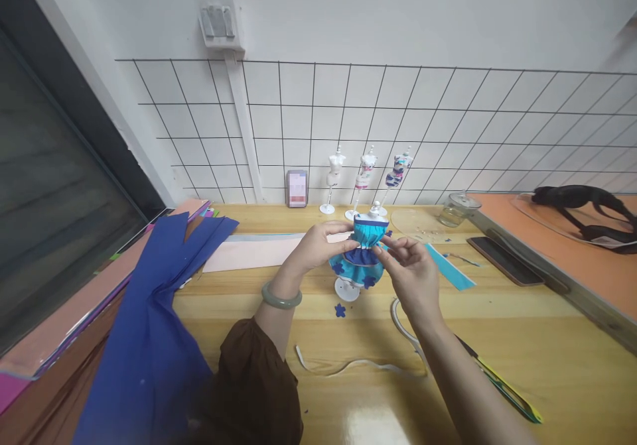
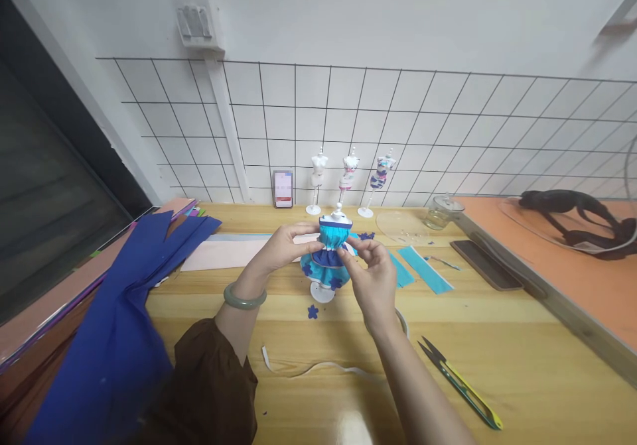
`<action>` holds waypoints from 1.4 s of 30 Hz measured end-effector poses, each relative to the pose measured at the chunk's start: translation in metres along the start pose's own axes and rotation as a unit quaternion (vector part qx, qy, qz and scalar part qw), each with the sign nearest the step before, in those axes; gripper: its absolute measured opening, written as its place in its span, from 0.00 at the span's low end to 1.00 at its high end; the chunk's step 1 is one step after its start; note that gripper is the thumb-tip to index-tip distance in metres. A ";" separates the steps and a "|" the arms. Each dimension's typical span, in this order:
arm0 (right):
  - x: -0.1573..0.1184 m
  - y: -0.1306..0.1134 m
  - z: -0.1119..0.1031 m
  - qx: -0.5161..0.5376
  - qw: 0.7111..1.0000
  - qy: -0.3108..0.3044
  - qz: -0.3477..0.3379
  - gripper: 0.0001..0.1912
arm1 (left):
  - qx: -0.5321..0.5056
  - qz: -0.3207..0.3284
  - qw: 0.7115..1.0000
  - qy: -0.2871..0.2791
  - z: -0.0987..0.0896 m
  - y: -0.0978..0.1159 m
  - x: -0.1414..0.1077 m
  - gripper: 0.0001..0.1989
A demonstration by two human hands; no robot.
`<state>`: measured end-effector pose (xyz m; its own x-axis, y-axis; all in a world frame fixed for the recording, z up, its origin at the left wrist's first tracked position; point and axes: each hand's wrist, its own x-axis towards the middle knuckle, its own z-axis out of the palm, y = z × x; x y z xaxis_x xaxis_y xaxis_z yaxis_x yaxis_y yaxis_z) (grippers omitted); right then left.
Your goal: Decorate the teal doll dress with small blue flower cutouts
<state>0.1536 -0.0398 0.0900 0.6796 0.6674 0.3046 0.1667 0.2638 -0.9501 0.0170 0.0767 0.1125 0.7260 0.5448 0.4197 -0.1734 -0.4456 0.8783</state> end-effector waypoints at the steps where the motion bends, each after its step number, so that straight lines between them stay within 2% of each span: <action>1: 0.000 0.001 0.001 -0.006 1.000 0.005 -0.005 0.19 | -0.003 0.000 1.000 -0.003 0.001 0.000 0.000 0.17; 13: -0.004 0.002 0.007 -0.116 0.988 0.056 -0.091 0.13 | -0.048 0.004 0.999 -0.019 0.008 -0.006 0.003 0.16; 19: -0.003 0.004 0.006 -0.075 0.994 0.024 -0.073 0.13 | -0.027 0.000 0.999 -0.045 0.001 -0.004 0.002 0.16; 24: -0.003 0.004 0.005 -0.065 0.995 0.023 -0.070 0.14 | -0.012 0.012 0.997 -0.075 -0.004 0.001 -0.001 0.17; 34: -0.002 0.008 0.006 -0.069 0.993 0.030 -0.087 0.13 | -0.014 -0.008 1.000 -0.010 0.008 -0.005 0.001 0.17; 39: 0.000 0.013 0.002 -0.031 0.998 0.007 -0.057 0.15 | -0.008 -0.037 0.999 0.003 0.007 -0.009 0.002 0.20; 42: 0.000 0.015 0.001 -0.014 0.999 0.002 -0.045 0.15 | -0.024 -0.021 0.999 0.004 0.007 -0.009 0.003 0.22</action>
<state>0.1559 -0.0354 0.0759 0.6634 0.6389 0.3894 0.2475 0.3037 -0.9201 0.0254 0.0772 0.1041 0.7277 0.5684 0.3840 -0.1750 -0.3874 0.9052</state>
